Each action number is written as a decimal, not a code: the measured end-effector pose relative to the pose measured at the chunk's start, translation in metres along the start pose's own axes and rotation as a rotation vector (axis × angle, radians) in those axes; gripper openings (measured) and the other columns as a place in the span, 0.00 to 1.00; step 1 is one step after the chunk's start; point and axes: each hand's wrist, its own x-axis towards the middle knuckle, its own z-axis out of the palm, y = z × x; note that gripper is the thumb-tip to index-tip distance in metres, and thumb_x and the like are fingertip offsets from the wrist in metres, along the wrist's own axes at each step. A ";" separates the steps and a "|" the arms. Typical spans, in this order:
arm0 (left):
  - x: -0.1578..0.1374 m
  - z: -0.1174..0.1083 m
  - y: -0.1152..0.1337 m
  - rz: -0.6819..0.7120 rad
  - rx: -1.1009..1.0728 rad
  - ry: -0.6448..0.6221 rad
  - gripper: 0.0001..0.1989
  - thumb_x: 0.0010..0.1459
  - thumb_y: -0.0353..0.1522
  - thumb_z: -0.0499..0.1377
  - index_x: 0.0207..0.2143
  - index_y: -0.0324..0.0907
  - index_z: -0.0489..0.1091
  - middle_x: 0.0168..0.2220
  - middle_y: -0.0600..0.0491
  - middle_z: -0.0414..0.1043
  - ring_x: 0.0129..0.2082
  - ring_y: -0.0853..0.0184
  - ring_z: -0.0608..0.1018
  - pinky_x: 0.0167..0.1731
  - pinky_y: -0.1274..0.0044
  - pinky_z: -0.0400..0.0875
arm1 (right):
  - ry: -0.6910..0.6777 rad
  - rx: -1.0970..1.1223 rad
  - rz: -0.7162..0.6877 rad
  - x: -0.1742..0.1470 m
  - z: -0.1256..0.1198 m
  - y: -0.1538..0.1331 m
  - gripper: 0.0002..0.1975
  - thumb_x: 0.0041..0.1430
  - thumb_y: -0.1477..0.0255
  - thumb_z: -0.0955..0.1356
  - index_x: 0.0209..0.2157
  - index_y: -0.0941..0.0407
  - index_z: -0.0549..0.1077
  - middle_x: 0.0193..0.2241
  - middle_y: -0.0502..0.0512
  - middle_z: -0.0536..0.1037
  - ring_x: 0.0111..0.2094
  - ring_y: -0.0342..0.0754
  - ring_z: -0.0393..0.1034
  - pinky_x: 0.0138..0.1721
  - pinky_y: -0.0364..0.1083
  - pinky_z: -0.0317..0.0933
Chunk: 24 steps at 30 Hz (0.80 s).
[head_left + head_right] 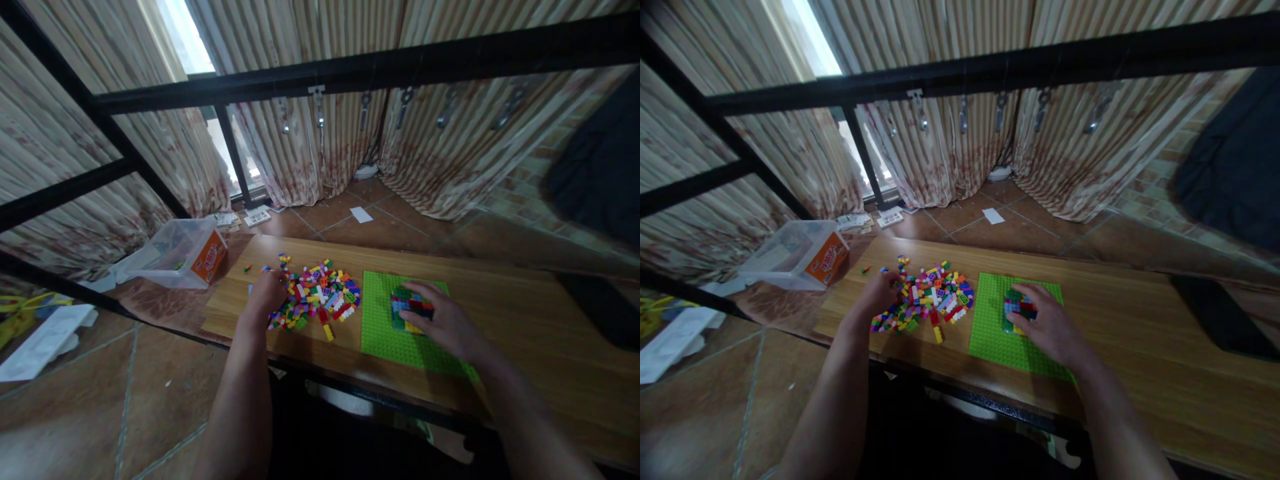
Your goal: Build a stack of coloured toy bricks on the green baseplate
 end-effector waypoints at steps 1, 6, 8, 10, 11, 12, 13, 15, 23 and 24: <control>0.000 0.000 0.000 0.005 0.002 -0.003 0.15 0.52 0.25 0.56 0.42 0.39 0.75 0.39 0.44 0.77 0.39 0.62 0.76 0.40 0.76 0.65 | 0.003 0.006 -0.006 0.000 0.000 0.000 0.26 0.56 0.58 0.67 0.55 0.51 0.67 0.55 0.61 0.69 0.55 0.60 0.64 0.55 0.61 0.60; -0.001 -0.003 0.003 -0.005 0.013 0.002 0.11 0.56 0.29 0.55 0.39 0.36 0.74 0.38 0.43 0.76 0.37 0.61 0.75 0.36 0.75 0.65 | 0.029 0.031 -0.024 0.000 -0.001 -0.002 0.26 0.56 0.58 0.67 0.54 0.51 0.68 0.55 0.60 0.69 0.56 0.60 0.64 0.56 0.60 0.59; -0.002 -0.006 0.004 -0.008 0.019 0.007 0.11 0.58 0.30 0.53 0.38 0.36 0.74 0.37 0.43 0.76 0.36 0.61 0.75 0.35 0.75 0.64 | 0.040 0.039 -0.026 0.000 -0.001 -0.002 0.25 0.56 0.58 0.67 0.54 0.51 0.68 0.55 0.60 0.69 0.56 0.60 0.64 0.56 0.60 0.59; -0.002 -0.008 0.005 0.001 0.011 0.021 0.11 0.58 0.31 0.53 0.37 0.37 0.74 0.34 0.44 0.76 0.35 0.62 0.75 0.34 0.75 0.63 | 0.053 0.052 -0.037 0.000 -0.001 -0.004 0.25 0.56 0.59 0.67 0.54 0.51 0.69 0.54 0.60 0.69 0.56 0.59 0.64 0.56 0.60 0.59; -0.002 -0.009 0.005 0.012 -0.006 0.030 0.11 0.58 0.31 0.52 0.36 0.37 0.74 0.33 0.45 0.76 0.33 0.62 0.75 0.33 0.76 0.63 | 0.062 0.063 -0.040 0.000 -0.001 -0.005 0.24 0.56 0.59 0.67 0.53 0.51 0.69 0.54 0.60 0.69 0.56 0.59 0.64 0.56 0.60 0.59; -0.002 -0.010 0.005 0.027 -0.035 0.038 0.11 0.58 0.32 0.52 0.35 0.37 0.74 0.31 0.46 0.75 0.32 0.63 0.74 0.32 0.76 0.63 | 0.071 0.078 -0.043 0.001 -0.001 -0.007 0.23 0.56 0.60 0.67 0.53 0.51 0.69 0.54 0.59 0.70 0.55 0.58 0.64 0.56 0.59 0.59; -0.002 -0.010 0.006 0.051 -0.080 0.044 0.12 0.58 0.32 0.52 0.34 0.37 0.74 0.29 0.47 0.75 0.30 0.63 0.74 0.31 0.76 0.62 | 0.087 0.097 -0.045 0.002 -0.001 -0.009 0.22 0.56 0.61 0.67 0.52 0.51 0.70 0.53 0.59 0.70 0.55 0.58 0.65 0.56 0.59 0.59; -0.003 -0.011 0.009 0.125 -0.207 0.038 0.12 0.58 0.34 0.51 0.32 0.38 0.73 0.27 0.50 0.73 0.28 0.65 0.72 0.29 0.77 0.62 | 0.135 0.141 -0.037 0.003 -0.001 -0.014 0.20 0.56 0.62 0.67 0.50 0.50 0.72 0.51 0.58 0.72 0.52 0.57 0.67 0.54 0.58 0.60; -0.025 0.001 0.067 0.469 -0.710 -0.150 0.13 0.58 0.38 0.52 0.30 0.39 0.71 0.26 0.55 0.69 0.28 0.70 0.68 0.30 0.79 0.63 | 0.259 0.491 0.104 0.008 0.017 -0.053 0.11 0.58 0.62 0.66 0.38 0.53 0.76 0.36 0.55 0.79 0.36 0.49 0.72 0.40 0.51 0.65; -0.028 0.003 0.076 0.477 -0.741 -0.190 0.14 0.58 0.39 0.52 0.30 0.39 0.71 0.26 0.55 0.69 0.28 0.70 0.68 0.31 0.79 0.63 | 0.251 0.558 0.126 0.009 0.020 -0.058 0.12 0.57 0.62 0.66 0.37 0.53 0.76 0.34 0.54 0.79 0.35 0.48 0.71 0.37 0.49 0.65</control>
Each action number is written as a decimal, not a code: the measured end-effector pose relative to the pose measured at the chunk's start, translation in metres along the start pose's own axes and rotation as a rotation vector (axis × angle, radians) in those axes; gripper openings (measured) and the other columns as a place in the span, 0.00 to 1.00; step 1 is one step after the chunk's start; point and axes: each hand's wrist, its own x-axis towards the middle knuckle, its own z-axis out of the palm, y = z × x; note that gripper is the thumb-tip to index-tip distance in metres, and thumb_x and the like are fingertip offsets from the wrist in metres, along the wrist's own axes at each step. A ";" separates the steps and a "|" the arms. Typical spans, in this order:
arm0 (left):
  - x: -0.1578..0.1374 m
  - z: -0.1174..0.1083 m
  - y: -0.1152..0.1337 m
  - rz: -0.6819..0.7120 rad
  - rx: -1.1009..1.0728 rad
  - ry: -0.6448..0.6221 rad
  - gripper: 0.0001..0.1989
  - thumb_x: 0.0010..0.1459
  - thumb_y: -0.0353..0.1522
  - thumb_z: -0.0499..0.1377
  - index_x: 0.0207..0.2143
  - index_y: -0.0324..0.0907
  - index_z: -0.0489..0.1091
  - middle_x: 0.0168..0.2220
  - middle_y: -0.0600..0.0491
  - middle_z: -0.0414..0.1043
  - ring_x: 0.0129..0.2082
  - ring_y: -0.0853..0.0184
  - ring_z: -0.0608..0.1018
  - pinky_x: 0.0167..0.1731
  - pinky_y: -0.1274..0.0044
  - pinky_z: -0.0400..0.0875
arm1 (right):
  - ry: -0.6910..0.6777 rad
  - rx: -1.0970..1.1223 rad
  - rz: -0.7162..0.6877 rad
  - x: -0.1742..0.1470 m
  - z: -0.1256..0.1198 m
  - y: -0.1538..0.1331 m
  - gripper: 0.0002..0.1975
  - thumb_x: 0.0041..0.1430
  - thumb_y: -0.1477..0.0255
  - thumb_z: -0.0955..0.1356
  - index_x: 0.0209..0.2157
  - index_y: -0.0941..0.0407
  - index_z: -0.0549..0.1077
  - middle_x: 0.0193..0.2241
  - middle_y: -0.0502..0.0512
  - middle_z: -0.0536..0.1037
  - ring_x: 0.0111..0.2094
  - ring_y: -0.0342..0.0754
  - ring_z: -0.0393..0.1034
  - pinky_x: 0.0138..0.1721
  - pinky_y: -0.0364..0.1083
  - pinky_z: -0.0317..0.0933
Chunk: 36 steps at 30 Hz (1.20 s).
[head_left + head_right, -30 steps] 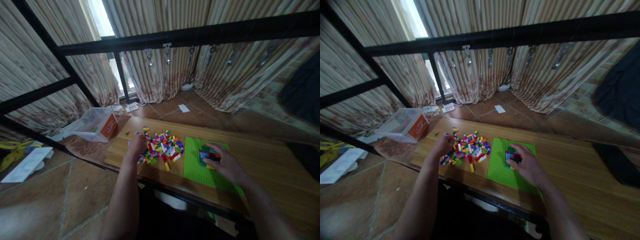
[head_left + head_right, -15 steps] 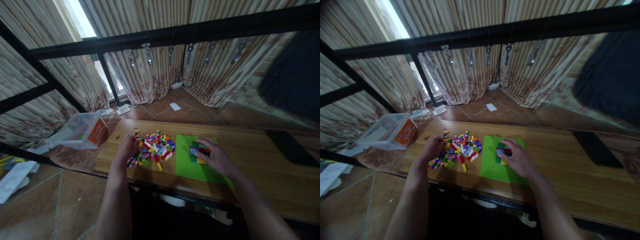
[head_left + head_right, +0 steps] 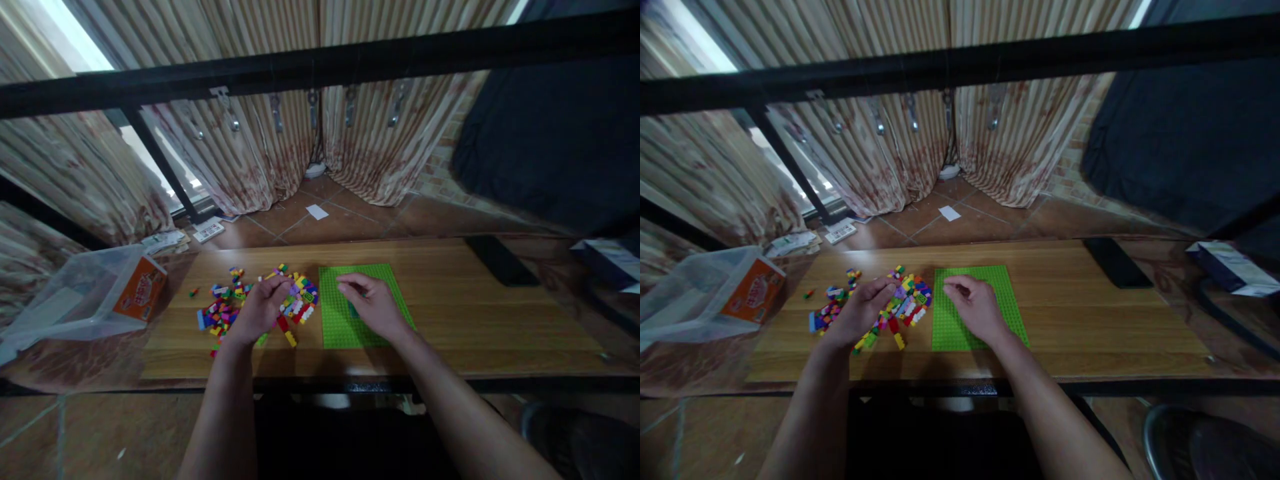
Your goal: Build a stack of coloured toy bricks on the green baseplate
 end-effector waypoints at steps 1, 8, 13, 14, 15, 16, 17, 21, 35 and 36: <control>0.001 0.008 0.005 -0.007 -0.036 -0.033 0.14 0.58 0.39 0.53 0.30 0.39 0.71 0.26 0.55 0.69 0.28 0.70 0.68 0.31 0.79 0.63 | -0.010 0.060 0.038 0.000 0.005 -0.002 0.12 0.56 0.61 0.67 0.35 0.53 0.76 0.32 0.53 0.79 0.33 0.47 0.70 0.35 0.48 0.64; 0.006 0.041 0.012 -0.098 -0.255 -0.131 0.16 0.56 0.44 0.56 0.29 0.39 0.71 0.27 0.54 0.69 0.26 0.71 0.69 0.28 0.80 0.64 | -0.127 0.369 0.290 0.002 0.020 -0.011 0.23 0.51 0.49 0.67 0.22 0.56 0.68 0.18 0.47 0.68 0.18 0.39 0.58 0.20 0.41 0.52; 0.005 0.051 0.015 -0.239 -0.428 -0.077 0.19 0.54 0.47 0.58 0.31 0.39 0.68 0.24 0.55 0.67 0.21 0.72 0.69 0.21 0.80 0.64 | -0.117 0.378 0.291 0.001 0.023 -0.011 0.25 0.49 0.47 0.68 0.19 0.55 0.66 0.16 0.45 0.65 0.17 0.38 0.56 0.18 0.41 0.50; 0.004 0.052 0.017 -0.237 -0.438 -0.081 0.19 0.54 0.47 0.58 0.30 0.39 0.68 0.24 0.55 0.67 0.21 0.72 0.69 0.21 0.81 0.63 | -0.111 0.378 0.280 0.001 0.024 -0.011 0.25 0.49 0.48 0.68 0.19 0.55 0.66 0.15 0.45 0.65 0.17 0.38 0.56 0.18 0.41 0.50; 0.004 0.053 0.020 -0.227 -0.441 -0.098 0.19 0.54 0.47 0.59 0.30 0.39 0.68 0.24 0.55 0.67 0.21 0.73 0.69 0.20 0.81 0.62 | -0.105 0.380 0.271 0.001 0.024 -0.011 0.25 0.49 0.48 0.68 0.19 0.55 0.66 0.15 0.45 0.65 0.17 0.38 0.56 0.18 0.41 0.50; 0.004 0.054 0.022 -0.213 -0.442 -0.121 0.18 0.53 0.46 0.60 0.30 0.38 0.69 0.24 0.55 0.67 0.21 0.74 0.68 0.20 0.82 0.62 | -0.099 0.382 0.267 0.001 0.024 -0.011 0.25 0.49 0.48 0.68 0.19 0.55 0.66 0.15 0.45 0.65 0.17 0.39 0.56 0.18 0.41 0.50; 0.005 0.055 0.024 -0.202 -0.446 -0.143 0.17 0.52 0.45 0.61 0.30 0.38 0.69 0.24 0.56 0.66 0.21 0.75 0.67 0.20 0.82 0.61 | -0.094 0.383 0.267 0.001 0.024 -0.011 0.25 0.48 0.47 0.68 0.19 0.55 0.66 0.15 0.45 0.65 0.17 0.39 0.56 0.18 0.41 0.50; 0.006 0.059 0.026 -0.197 -0.526 -0.166 0.14 0.47 0.39 0.65 0.31 0.38 0.71 0.22 0.58 0.65 0.20 0.76 0.64 0.20 0.83 0.58 | -0.084 0.362 0.249 0.001 0.021 -0.012 0.24 0.47 0.48 0.69 0.19 0.55 0.67 0.15 0.45 0.65 0.17 0.39 0.55 0.19 0.41 0.50; 0.006 0.065 0.027 -0.269 -0.713 -0.082 0.09 0.42 0.32 0.64 0.26 0.37 0.70 0.21 0.57 0.65 0.18 0.78 0.61 0.18 0.82 0.49 | -0.127 0.287 0.102 -0.001 0.018 -0.004 0.20 0.55 0.53 0.67 0.21 0.55 0.68 0.16 0.46 0.66 0.20 0.41 0.57 0.23 0.43 0.51; 0.006 0.065 0.028 -0.276 -0.726 -0.078 0.08 0.42 0.32 0.64 0.26 0.37 0.70 0.21 0.57 0.65 0.18 0.78 0.61 0.18 0.82 0.48 | -0.132 0.290 0.101 -0.001 0.018 -0.005 0.20 0.55 0.53 0.66 0.21 0.55 0.68 0.16 0.46 0.66 0.20 0.41 0.57 0.23 0.43 0.51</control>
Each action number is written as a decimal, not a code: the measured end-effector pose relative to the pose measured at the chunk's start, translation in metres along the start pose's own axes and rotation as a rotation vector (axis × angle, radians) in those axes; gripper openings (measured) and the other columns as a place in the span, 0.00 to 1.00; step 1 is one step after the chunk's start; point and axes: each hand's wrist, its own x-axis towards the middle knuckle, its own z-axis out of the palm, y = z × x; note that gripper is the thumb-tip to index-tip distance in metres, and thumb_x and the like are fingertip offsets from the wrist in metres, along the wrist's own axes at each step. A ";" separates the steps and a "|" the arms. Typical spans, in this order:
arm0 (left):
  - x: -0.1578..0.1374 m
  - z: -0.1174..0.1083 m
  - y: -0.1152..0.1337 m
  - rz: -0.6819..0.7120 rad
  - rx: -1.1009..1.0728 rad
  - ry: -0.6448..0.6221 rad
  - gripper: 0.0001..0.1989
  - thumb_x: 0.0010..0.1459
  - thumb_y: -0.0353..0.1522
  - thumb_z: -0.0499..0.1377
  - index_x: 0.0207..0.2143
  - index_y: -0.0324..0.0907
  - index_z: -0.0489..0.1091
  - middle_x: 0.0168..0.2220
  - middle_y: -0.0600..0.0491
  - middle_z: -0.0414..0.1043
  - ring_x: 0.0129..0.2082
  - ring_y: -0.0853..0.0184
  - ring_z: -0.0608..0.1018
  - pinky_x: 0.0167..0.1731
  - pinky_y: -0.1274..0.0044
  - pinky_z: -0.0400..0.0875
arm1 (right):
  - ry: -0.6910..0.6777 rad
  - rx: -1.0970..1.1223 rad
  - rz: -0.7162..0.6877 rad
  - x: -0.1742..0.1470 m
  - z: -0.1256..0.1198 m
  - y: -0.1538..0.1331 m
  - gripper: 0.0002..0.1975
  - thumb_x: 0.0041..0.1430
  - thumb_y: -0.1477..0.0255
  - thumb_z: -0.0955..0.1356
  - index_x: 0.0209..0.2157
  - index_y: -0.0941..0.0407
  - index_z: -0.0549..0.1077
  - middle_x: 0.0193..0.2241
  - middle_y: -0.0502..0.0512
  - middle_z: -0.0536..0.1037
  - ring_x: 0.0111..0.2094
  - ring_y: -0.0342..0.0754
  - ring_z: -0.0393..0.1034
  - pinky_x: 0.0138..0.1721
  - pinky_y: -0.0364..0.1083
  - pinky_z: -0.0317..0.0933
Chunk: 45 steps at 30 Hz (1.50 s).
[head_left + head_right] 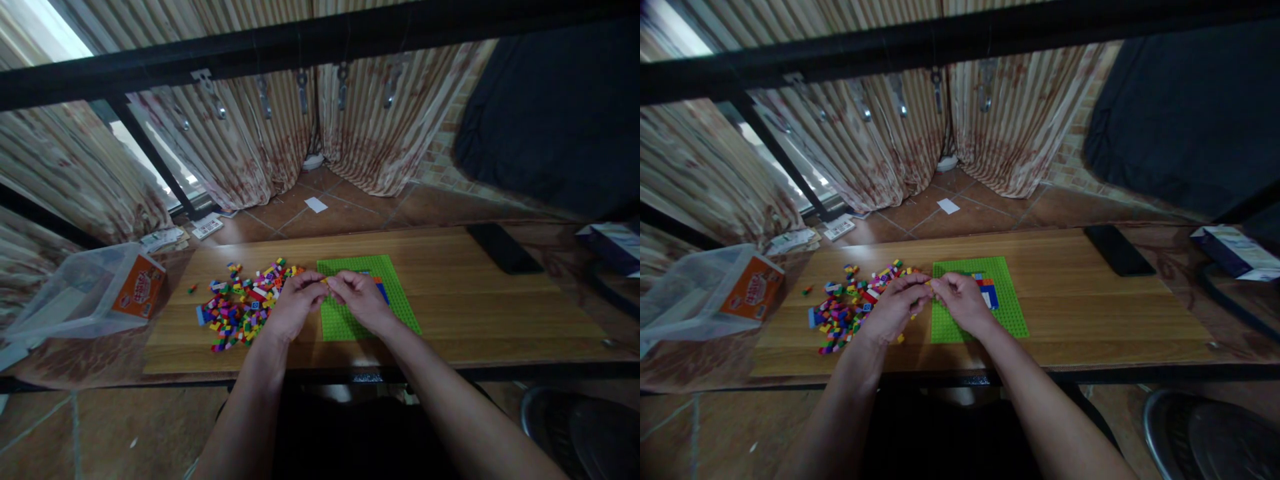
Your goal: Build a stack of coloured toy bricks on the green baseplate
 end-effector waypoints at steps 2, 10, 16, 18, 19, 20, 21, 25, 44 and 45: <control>0.000 0.000 0.000 -0.002 -0.019 0.007 0.08 0.42 0.31 0.64 0.27 0.37 0.71 0.21 0.57 0.66 0.18 0.78 0.61 0.17 0.82 0.49 | -0.008 0.019 0.007 0.000 0.000 -0.002 0.20 0.55 0.54 0.66 0.21 0.55 0.68 0.17 0.47 0.67 0.21 0.41 0.57 0.23 0.42 0.51; -0.001 -0.006 0.000 0.068 0.030 -0.026 0.10 0.47 0.32 0.64 0.33 0.38 0.73 0.23 0.56 0.69 0.20 0.76 0.65 0.19 0.82 0.54 | -0.031 0.434 0.261 -0.002 0.003 -0.011 0.11 0.51 0.63 0.68 0.23 0.56 0.68 0.20 0.47 0.69 0.19 0.39 0.57 0.18 0.40 0.49; -0.001 -0.007 0.000 0.093 0.182 -0.044 0.12 0.49 0.34 0.63 0.37 0.38 0.74 0.25 0.55 0.71 0.21 0.76 0.65 0.22 0.81 0.57 | -0.061 0.484 0.323 -0.004 0.002 -0.020 0.16 0.51 0.57 0.68 0.24 0.56 0.67 0.22 0.47 0.69 0.16 0.35 0.51 0.14 0.38 0.38; -0.001 -0.006 -0.001 0.092 0.226 -0.050 0.12 0.49 0.35 0.64 0.36 0.38 0.73 0.25 0.56 0.69 0.22 0.75 0.66 0.22 0.81 0.58 | -0.039 0.431 0.327 -0.005 0.004 -0.019 0.19 0.49 0.55 0.70 0.23 0.56 0.66 0.19 0.45 0.66 0.15 0.34 0.48 0.14 0.38 0.36; 0.000 -0.005 -0.002 0.092 0.241 -0.048 0.12 0.49 0.35 0.64 0.35 0.37 0.73 0.25 0.56 0.69 0.22 0.75 0.66 0.23 0.81 0.58 | -0.026 0.413 0.325 -0.005 0.005 -0.019 0.20 0.48 0.55 0.71 0.22 0.56 0.65 0.18 0.44 0.65 0.15 0.34 0.48 0.14 0.38 0.36; 0.000 -0.004 -0.003 0.096 0.251 -0.039 0.11 0.49 0.35 0.64 0.34 0.37 0.72 0.24 0.57 0.68 0.22 0.75 0.66 0.23 0.82 0.58 | -0.010 0.403 0.320 -0.004 0.006 -0.017 0.21 0.46 0.55 0.72 0.22 0.56 0.65 0.17 0.43 0.64 0.14 0.34 0.47 0.14 0.38 0.37; 0.000 -0.003 -0.004 0.102 0.258 -0.025 0.11 0.49 0.35 0.64 0.33 0.37 0.71 0.24 0.57 0.68 0.22 0.75 0.65 0.22 0.82 0.58 | 0.007 0.399 0.315 -0.004 0.006 -0.016 0.21 0.45 0.55 0.73 0.22 0.56 0.65 0.16 0.42 0.64 0.14 0.34 0.47 0.14 0.38 0.37; 0.002 -0.001 -0.007 0.132 0.272 0.002 0.08 0.49 0.34 0.62 0.29 0.37 0.70 0.21 0.58 0.65 0.21 0.76 0.64 0.22 0.82 0.57 | 0.054 0.405 0.303 -0.003 0.007 -0.011 0.22 0.41 0.55 0.75 0.22 0.57 0.65 0.16 0.43 0.66 0.14 0.34 0.48 0.14 0.38 0.39; -0.001 -0.001 -0.003 0.059 0.032 0.042 0.08 0.50 0.35 0.62 0.28 0.38 0.70 0.25 0.55 0.68 0.25 0.75 0.68 0.25 0.82 0.60 | 0.020 0.684 0.435 -0.003 0.005 -0.012 0.12 0.44 0.65 0.73 0.27 0.58 0.72 0.22 0.48 0.72 0.19 0.36 0.57 0.18 0.37 0.45; -0.001 -0.001 -0.003 0.050 0.015 0.045 0.09 0.50 0.36 0.61 0.28 0.38 0.70 0.26 0.55 0.69 0.25 0.74 0.69 0.25 0.82 0.61 | 0.020 0.675 0.441 -0.004 0.005 -0.013 0.13 0.45 0.63 0.72 0.27 0.58 0.72 0.22 0.48 0.72 0.19 0.36 0.57 0.18 0.38 0.44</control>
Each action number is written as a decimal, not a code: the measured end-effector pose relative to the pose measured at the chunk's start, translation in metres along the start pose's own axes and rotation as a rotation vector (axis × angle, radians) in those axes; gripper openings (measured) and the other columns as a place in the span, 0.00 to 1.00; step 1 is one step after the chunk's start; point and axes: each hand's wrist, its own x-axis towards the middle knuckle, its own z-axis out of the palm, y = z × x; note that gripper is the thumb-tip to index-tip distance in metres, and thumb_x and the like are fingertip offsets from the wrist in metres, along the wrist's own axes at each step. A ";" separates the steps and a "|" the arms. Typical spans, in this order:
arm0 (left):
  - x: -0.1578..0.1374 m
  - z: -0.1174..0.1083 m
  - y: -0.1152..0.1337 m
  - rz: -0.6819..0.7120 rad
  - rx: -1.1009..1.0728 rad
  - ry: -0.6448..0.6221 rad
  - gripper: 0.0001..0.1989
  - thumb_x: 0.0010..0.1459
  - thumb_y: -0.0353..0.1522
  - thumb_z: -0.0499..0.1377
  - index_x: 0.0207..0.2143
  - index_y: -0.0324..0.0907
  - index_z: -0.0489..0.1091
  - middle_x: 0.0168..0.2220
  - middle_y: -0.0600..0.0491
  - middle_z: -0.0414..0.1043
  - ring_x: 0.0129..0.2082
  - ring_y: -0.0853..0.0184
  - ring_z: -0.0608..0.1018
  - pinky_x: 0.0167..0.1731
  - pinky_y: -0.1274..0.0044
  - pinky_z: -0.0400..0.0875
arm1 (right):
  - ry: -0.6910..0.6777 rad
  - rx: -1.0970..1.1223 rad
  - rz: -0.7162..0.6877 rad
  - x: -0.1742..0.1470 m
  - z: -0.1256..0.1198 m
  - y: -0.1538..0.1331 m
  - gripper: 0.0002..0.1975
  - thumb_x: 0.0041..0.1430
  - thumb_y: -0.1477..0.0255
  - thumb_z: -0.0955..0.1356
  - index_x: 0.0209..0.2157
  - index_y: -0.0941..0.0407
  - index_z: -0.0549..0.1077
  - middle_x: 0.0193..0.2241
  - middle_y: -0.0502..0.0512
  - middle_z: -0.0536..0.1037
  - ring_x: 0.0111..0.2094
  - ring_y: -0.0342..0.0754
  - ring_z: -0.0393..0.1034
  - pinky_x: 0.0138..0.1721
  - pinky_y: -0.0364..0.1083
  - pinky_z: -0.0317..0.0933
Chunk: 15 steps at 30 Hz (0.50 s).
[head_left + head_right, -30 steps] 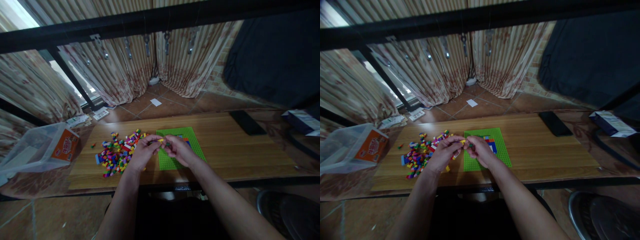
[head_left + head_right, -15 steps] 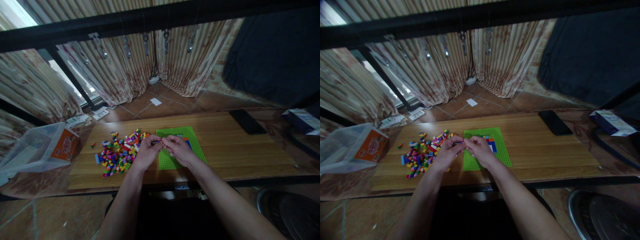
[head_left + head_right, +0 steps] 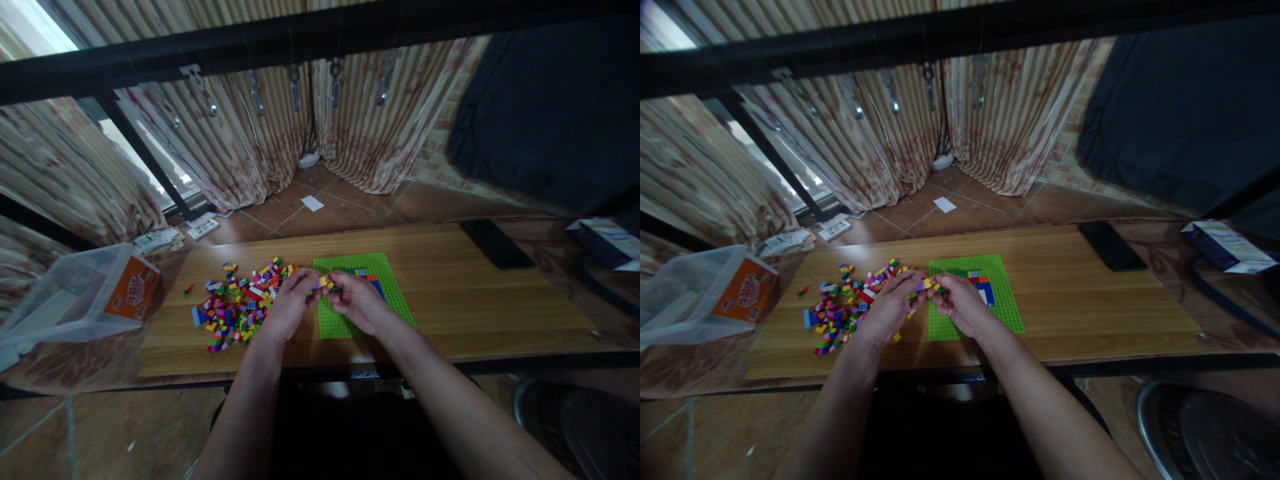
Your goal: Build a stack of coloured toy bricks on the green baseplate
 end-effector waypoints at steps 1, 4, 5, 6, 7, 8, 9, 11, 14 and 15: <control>0.000 0.000 0.000 -0.013 -0.015 0.003 0.09 0.51 0.36 0.61 0.29 0.39 0.71 0.26 0.54 0.69 0.25 0.74 0.69 0.24 0.82 0.61 | -0.004 -0.017 0.000 -0.001 0.001 0.000 0.14 0.47 0.61 0.72 0.28 0.58 0.72 0.22 0.48 0.72 0.19 0.36 0.56 0.17 0.38 0.43; 0.000 0.001 -0.002 -0.036 -0.034 0.010 0.09 0.51 0.36 0.60 0.31 0.39 0.71 0.27 0.54 0.69 0.25 0.73 0.70 0.24 0.81 0.61 | -0.029 -0.116 -0.047 -0.002 0.003 0.001 0.18 0.47 0.56 0.73 0.25 0.58 0.70 0.20 0.47 0.69 0.18 0.35 0.53 0.16 0.39 0.38; 0.000 0.001 -0.003 -0.033 -0.026 0.010 0.08 0.51 0.35 0.60 0.32 0.39 0.71 0.27 0.55 0.69 0.25 0.73 0.70 0.25 0.81 0.62 | -0.028 -0.153 -0.073 -0.002 0.003 0.001 0.19 0.45 0.56 0.74 0.24 0.58 0.70 0.18 0.46 0.68 0.17 0.35 0.52 0.16 0.39 0.37; 0.000 0.002 -0.003 -0.028 -0.013 0.008 0.08 0.50 0.35 0.60 0.31 0.39 0.70 0.27 0.55 0.68 0.26 0.73 0.70 0.25 0.81 0.62 | -0.017 -0.184 -0.100 -0.001 0.003 0.002 0.20 0.44 0.56 0.74 0.23 0.58 0.69 0.17 0.45 0.66 0.17 0.35 0.50 0.16 0.39 0.37; -0.001 0.003 -0.004 -0.020 0.008 0.005 0.07 0.50 0.34 0.60 0.31 0.39 0.70 0.27 0.55 0.68 0.26 0.73 0.70 0.25 0.82 0.62 | 0.003 -0.206 -0.123 -0.001 0.003 0.003 0.21 0.42 0.56 0.75 0.22 0.58 0.68 0.15 0.44 0.64 0.16 0.35 0.50 0.16 0.39 0.37; -0.001 0.004 -0.004 -0.010 0.034 0.002 0.07 0.50 0.34 0.61 0.31 0.39 0.70 0.26 0.56 0.67 0.26 0.73 0.69 0.25 0.82 0.62 | 0.025 -0.218 -0.140 0.000 0.003 0.004 0.21 0.41 0.56 0.76 0.21 0.58 0.68 0.14 0.43 0.63 0.16 0.35 0.49 0.16 0.39 0.38; -0.001 0.005 -0.004 0.004 0.063 -0.001 0.07 0.51 0.34 0.60 0.31 0.39 0.70 0.25 0.56 0.67 0.25 0.74 0.69 0.25 0.82 0.61 | 0.042 -0.223 -0.151 0.001 0.002 0.005 0.22 0.39 0.55 0.76 0.20 0.57 0.67 0.14 0.43 0.62 0.16 0.35 0.49 0.16 0.39 0.38; -0.001 0.007 -0.005 0.047 0.117 -0.004 0.07 0.52 0.34 0.60 0.30 0.38 0.69 0.24 0.56 0.67 0.24 0.74 0.67 0.25 0.82 0.60 | 0.061 -0.223 -0.168 0.003 0.000 0.006 0.22 0.38 0.55 0.76 0.19 0.57 0.67 0.13 0.42 0.62 0.15 0.35 0.49 0.16 0.39 0.39; 0.000 0.008 -0.006 0.093 0.147 -0.001 0.08 0.53 0.35 0.59 0.30 0.38 0.70 0.24 0.56 0.67 0.24 0.74 0.67 0.24 0.81 0.60 | 0.068 -0.202 -0.181 0.004 -0.001 0.006 0.22 0.38 0.55 0.76 0.19 0.57 0.66 0.13 0.43 0.62 0.15 0.35 0.49 0.15 0.39 0.39; 0.000 0.009 -0.006 0.098 0.145 0.001 0.08 0.52 0.35 0.59 0.30 0.38 0.70 0.24 0.56 0.67 0.23 0.74 0.67 0.24 0.81 0.59 | 0.069 -0.191 -0.184 0.004 -0.001 0.006 0.22 0.38 0.56 0.77 0.19 0.57 0.66 0.13 0.43 0.63 0.15 0.35 0.50 0.15 0.39 0.39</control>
